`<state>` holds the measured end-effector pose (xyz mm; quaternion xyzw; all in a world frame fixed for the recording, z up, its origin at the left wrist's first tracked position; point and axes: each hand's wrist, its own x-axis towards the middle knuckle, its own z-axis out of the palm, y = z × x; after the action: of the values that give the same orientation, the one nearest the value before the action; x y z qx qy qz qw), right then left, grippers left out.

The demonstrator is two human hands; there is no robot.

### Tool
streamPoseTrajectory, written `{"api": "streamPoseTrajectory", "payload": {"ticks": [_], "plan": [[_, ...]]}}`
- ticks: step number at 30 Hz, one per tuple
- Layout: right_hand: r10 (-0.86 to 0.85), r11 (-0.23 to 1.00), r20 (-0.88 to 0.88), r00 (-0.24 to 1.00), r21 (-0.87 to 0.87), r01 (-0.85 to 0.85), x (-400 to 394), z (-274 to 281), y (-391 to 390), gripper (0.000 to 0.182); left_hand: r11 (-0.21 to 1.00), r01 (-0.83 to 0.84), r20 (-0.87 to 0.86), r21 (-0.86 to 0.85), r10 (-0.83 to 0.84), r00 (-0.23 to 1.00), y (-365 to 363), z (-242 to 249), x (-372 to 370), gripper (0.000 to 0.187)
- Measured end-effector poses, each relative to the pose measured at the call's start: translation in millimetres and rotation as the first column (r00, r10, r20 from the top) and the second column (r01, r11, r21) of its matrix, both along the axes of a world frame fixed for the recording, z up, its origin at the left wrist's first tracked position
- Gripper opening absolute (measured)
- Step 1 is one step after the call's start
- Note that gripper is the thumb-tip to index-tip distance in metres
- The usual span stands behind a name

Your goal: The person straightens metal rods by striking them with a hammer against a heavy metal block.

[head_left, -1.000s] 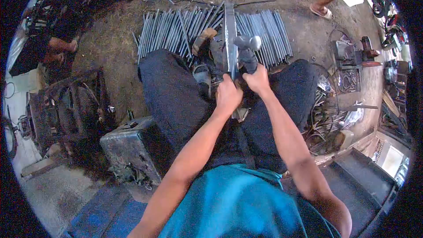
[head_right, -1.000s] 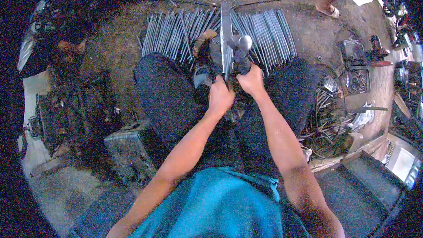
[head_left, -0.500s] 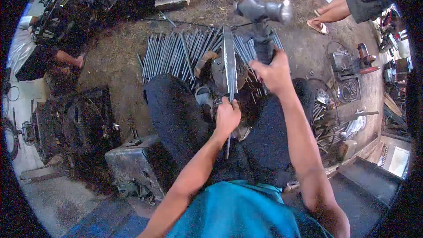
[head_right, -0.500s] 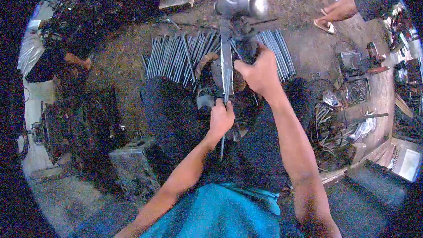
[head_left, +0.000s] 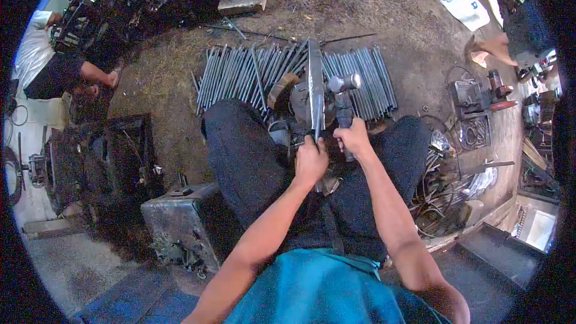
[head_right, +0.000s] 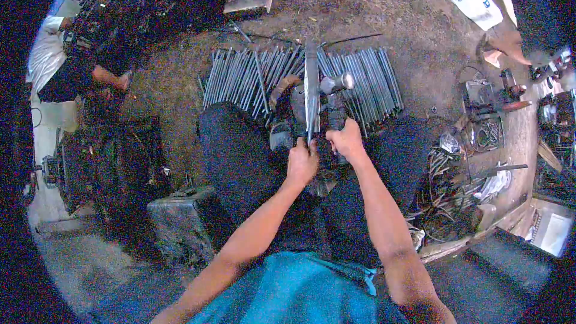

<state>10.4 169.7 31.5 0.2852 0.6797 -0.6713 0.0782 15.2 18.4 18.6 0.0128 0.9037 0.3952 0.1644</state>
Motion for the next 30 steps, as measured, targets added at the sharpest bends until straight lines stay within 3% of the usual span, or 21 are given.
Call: {"api": "streamPoseTrajectory", "payload": {"ticks": [3, 5, 7, 9, 11, 13, 14, 15, 16, 17, 19, 21, 25, 26, 30], "plan": [[0.032, 0.999, -0.066, 0.997, 0.022, -0.031, -10, 27, 8, 0.006, 0.999, 0.023, -0.074, 0.034, -0.02, 0.997, -2, 4, -1, 0.032], [0.088, 0.973, -0.12, 0.989, 0.222, -0.06, -22, 53, 19, 0.01, 0.999, -0.005, 0.026, -0.043, 0.006, 1.0, 0, 3, -1, 0.033], [0.061, 0.974, -0.234, 0.97, 0.227, -0.006, -32, 103, 17, 0.013, 0.999, -0.013, 0.024, -0.041, 0.014, 1.0, 3, 1, -3, 0.031], [0.039, 0.955, -0.401, 0.915, 0.283, 0.084, -39, 117, 19, 0.009, 0.999, -0.016, 0.017, -0.041, 0.016, 1.0, 2, -1, 0, 0.03], [-0.025, 0.967, -0.393, 0.919, 0.226, 0.122, -41, 124, 11, 0.009, 1.0, 0.0, 0.019, -0.025, 0.001, 1.0, 1, -4, -1, 0.032], [-0.02, 0.959, -0.408, 0.913, 0.249, 0.133, -40, 81, 7, 0.012, 0.999, 0.011, 0.036, -0.043, -0.01, 0.999, 1, -7, -3, 0.033], [0.067, 0.926, -0.308, 0.949, 0.374, 0.056, -35, 55, 6, 0.017, 0.998, 0.024, 0.053, -0.06, -0.02, 0.998, 0, -9, -3, 0.034], [0.009, 0.935, -0.289, 0.957, 0.342, 0.094, -29, 24, 0, 0.028, 0.998, 0.02, 0.052, -0.061, -0.017, 0.998, 0, -10, -3, 0.034], [0.133, 0.791, -0.193, 0.972, 0.612, 0.013, -20, -6, 0, 0.036, 0.998, 0.017, 0.064, -0.068, -0.012, 0.998, 0, -11, -3, 0.035], [0.173, 0.741, 0.02, 0.985, 0.656, -0.143, -13, -24, -2, 0.036, 0.997, 0.017, 0.073, -0.075, -0.011, 0.997, 0, -10, -3, 0.036], [0.06, 0.815, -0.026, 0.998, 0.578, -0.034, -12, -21, -8, 0.03, 0.998, 0.015, 0.061, -0.067, -0.011, 0.998, 0, -3, -6, 0.035], [0.004, 0.969, 0.115, 0.993, 0.245, -0.033, -19, 13, -7, 0.02, 0.998, 0.002, 0.063, -0.058, 0.001, 0.998, -2, -3, -2, 0.035], [0.031, 0.976, -0.097, 0.995, 0.217, -0.009, -24, 34, 9, 0.008, 0.999, -0.013, 0.057, 0.032, 0.011, 0.998, -4, -24, -3, 0.036], [0.079, 0.951, -0.177, 0.981, 0.31, -0.021, -28, 39, 15, 0.01, 0.998, -0.025, 0.053, 0.066, 0.021, 0.998, -3, -27, -3, 0.038], [0.025, 0.971, -0.333, 0.942, 0.234, 0.057, -47, 117, 7, 0.015, 0.999, -0.001, 0.08, 0.053, -0.003, 0.997, -1, -17, -2, 0.034]]}}
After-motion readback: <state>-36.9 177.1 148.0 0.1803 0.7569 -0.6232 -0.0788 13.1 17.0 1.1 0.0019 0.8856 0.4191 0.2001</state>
